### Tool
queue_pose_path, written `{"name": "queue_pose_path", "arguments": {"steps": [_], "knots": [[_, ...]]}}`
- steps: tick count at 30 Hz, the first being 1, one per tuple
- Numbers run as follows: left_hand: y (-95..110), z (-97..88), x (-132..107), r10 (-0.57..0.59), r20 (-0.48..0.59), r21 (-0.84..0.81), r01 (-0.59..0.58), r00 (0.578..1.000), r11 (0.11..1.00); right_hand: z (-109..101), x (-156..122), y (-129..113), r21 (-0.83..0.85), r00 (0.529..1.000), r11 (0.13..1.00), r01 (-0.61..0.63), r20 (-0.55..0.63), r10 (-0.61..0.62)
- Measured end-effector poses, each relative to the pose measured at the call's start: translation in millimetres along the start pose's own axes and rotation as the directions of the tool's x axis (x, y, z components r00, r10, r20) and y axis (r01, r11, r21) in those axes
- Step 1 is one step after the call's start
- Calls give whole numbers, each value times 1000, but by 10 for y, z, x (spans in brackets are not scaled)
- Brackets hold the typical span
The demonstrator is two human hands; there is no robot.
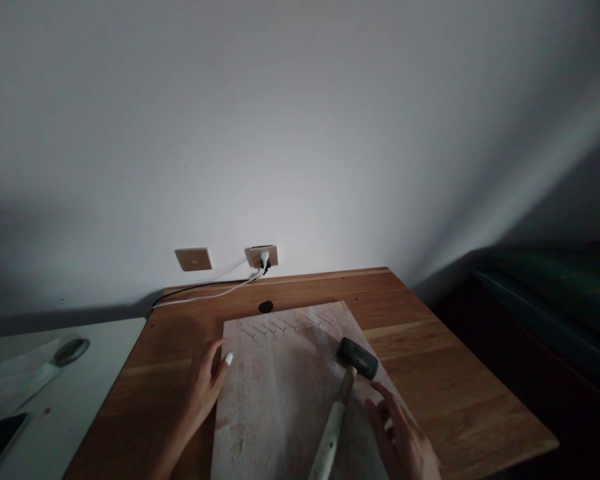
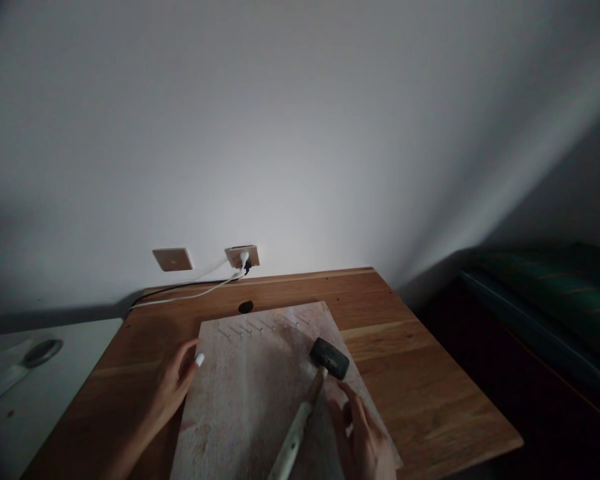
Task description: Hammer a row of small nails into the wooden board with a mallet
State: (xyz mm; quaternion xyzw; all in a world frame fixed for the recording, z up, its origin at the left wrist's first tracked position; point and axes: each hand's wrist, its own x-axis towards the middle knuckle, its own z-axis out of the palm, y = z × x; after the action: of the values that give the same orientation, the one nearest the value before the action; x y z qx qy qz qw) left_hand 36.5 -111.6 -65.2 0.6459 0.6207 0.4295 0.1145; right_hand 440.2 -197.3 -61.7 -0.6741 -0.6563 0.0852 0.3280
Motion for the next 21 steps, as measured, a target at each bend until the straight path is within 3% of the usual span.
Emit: {"name": "queue_pose_path", "arguments": {"steps": [3, 6, 9, 13, 16, 21], "knots": [[-122, -136, -415, -50, 74, 1, 50, 996, 999, -161, -49, 418, -147, 981, 978, 147, -103, -163], [-226, -268, -772, 26, 118, 61, -34, 993, 998, -205, -158, 736, -213, 971, 950, 229, -18, -238], [-216, -364, -932, 84, 188, 115, -107, 978, 988, -140, -280, 927, -251, 947, 913, 321, 106, -304], [-41, -420, -886, 107, 264, 149, -150, 959, 977, -53, -353, 1038, -389, 936, 852, 351, 112, -334], [158, -396, -769, 160, 310, 129, -208, 937, 970, -93, -309, 1075, -459, 961, 848, 265, 59, -269], [603, -93, -509, 213, 441, 3, -239, 872, 971, -331, -105, 1388, -449, 990, 886, 118, -15, -140]]}}
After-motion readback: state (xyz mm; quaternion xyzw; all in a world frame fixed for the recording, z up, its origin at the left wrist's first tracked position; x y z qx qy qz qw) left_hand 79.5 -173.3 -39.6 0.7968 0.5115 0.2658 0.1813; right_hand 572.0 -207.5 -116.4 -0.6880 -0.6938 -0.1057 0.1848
